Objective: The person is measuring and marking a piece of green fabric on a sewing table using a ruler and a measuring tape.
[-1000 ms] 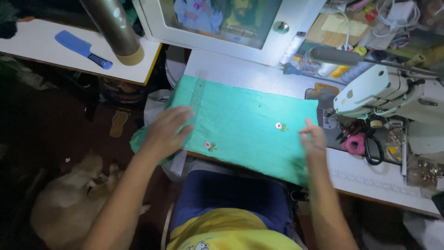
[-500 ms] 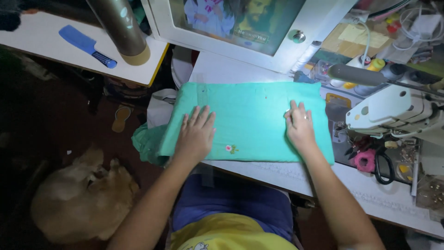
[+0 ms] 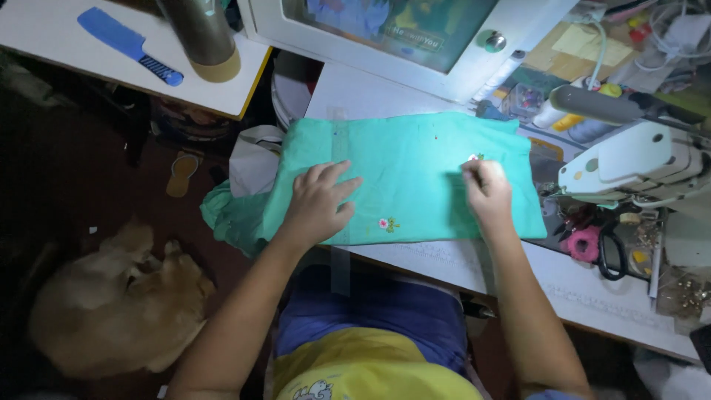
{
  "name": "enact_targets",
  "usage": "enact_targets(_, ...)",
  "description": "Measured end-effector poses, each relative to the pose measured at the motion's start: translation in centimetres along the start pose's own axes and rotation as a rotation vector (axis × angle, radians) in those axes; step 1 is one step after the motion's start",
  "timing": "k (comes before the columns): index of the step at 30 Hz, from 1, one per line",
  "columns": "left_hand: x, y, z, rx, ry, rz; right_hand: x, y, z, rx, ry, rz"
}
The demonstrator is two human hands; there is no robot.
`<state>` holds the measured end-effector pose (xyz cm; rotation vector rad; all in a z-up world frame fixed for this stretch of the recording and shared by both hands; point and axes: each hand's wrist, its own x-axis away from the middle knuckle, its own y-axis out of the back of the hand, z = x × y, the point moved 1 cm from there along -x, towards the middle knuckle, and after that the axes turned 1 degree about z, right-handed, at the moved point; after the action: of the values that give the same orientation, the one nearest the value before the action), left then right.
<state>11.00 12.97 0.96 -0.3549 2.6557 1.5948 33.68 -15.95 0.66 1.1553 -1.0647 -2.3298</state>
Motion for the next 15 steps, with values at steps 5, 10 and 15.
enact_targets(5, 0.4, 2.0, -1.5, 0.074, 0.042, 0.005, 2.5, -1.5, 11.6, -0.388, -0.239, 0.424)
enact_targets(10, 0.3, 1.5, -1.1, 0.046, 0.046, -0.035, 2.9, -3.6, 14.9, -0.323, -0.215, 0.481)
enact_targets(15, 0.3, 1.5, -1.2, 0.066, 0.007, -0.094, 2.3, -3.4, 16.5, -0.296, -0.181, 0.531)
